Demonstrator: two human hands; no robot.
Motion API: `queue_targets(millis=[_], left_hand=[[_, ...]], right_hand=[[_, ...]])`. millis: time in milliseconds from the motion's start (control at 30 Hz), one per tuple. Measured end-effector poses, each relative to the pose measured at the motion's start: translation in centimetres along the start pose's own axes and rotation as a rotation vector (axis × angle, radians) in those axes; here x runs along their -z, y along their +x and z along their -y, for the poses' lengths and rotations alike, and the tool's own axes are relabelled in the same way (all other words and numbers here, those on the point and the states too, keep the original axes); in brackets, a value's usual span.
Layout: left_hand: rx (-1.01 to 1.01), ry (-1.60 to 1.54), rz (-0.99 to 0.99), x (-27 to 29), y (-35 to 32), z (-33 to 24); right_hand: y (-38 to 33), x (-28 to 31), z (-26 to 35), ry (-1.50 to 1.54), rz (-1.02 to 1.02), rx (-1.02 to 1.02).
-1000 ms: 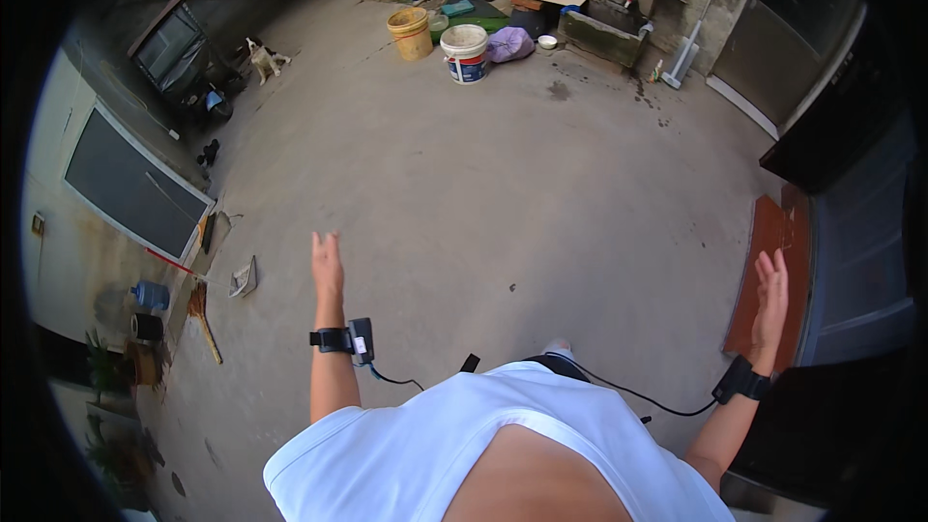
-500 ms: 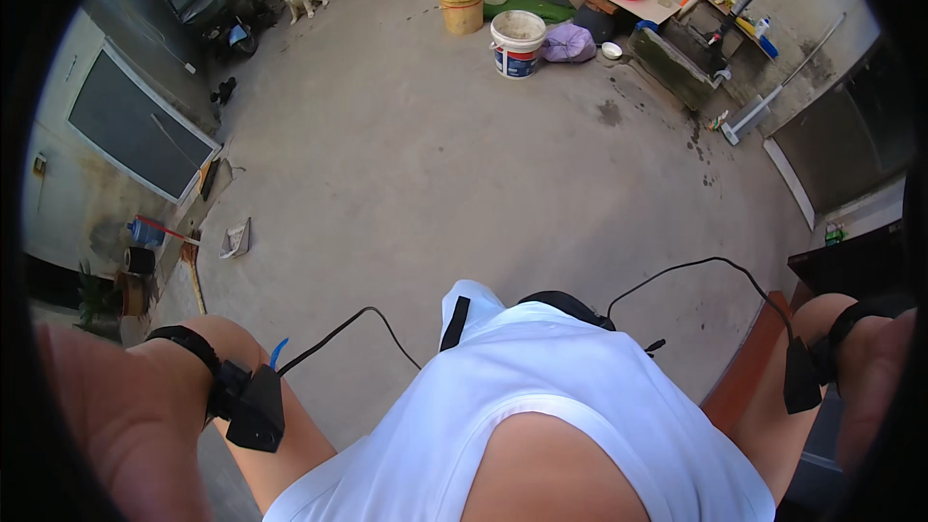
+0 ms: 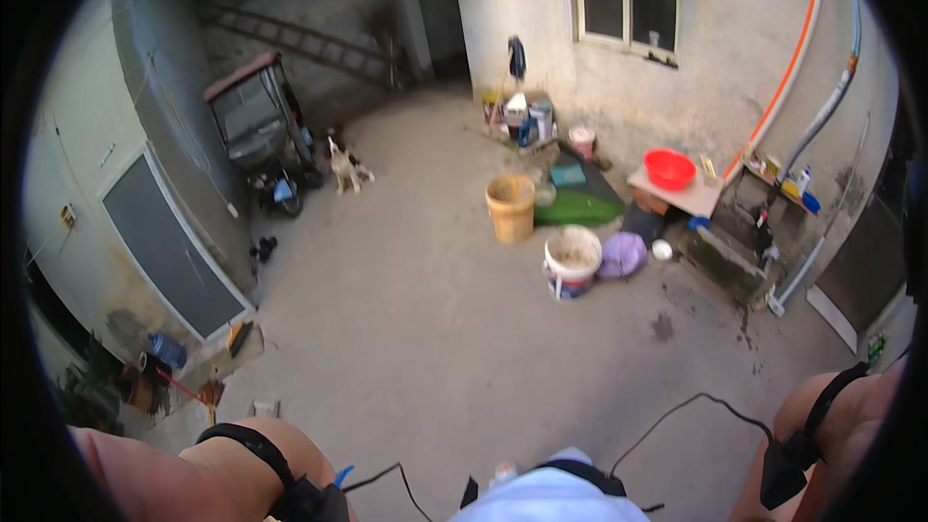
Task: Cleaning a large red plastic bowl at an outdoor sink.
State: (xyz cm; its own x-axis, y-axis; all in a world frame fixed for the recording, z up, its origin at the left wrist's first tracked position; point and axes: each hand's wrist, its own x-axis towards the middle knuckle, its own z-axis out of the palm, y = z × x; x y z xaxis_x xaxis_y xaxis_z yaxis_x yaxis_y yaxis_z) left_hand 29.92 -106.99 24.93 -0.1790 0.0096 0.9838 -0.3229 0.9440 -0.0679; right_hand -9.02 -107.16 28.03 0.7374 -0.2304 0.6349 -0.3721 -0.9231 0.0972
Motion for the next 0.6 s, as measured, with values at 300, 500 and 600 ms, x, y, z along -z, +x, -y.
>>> queue_targets(millis=[300, 500, 600], left_hand=[[-0.084, 0.146, -0.109, -5.5, -1.0, 15.2], [-0.096, 0.303, -0.166, -9.2, -3.9, 24.7], [-0.071, 0.394, -0.175, -9.2, -5.2, 29.6]], right_hand=[[5.1, -8.9, -18.5, -0.188, -0.288, 0.064], [8.8, -15.5, -29.9, -0.228, -0.391, 0.179], [12.2, -20.4, -35.9, -0.209, -0.439, 0.228]])
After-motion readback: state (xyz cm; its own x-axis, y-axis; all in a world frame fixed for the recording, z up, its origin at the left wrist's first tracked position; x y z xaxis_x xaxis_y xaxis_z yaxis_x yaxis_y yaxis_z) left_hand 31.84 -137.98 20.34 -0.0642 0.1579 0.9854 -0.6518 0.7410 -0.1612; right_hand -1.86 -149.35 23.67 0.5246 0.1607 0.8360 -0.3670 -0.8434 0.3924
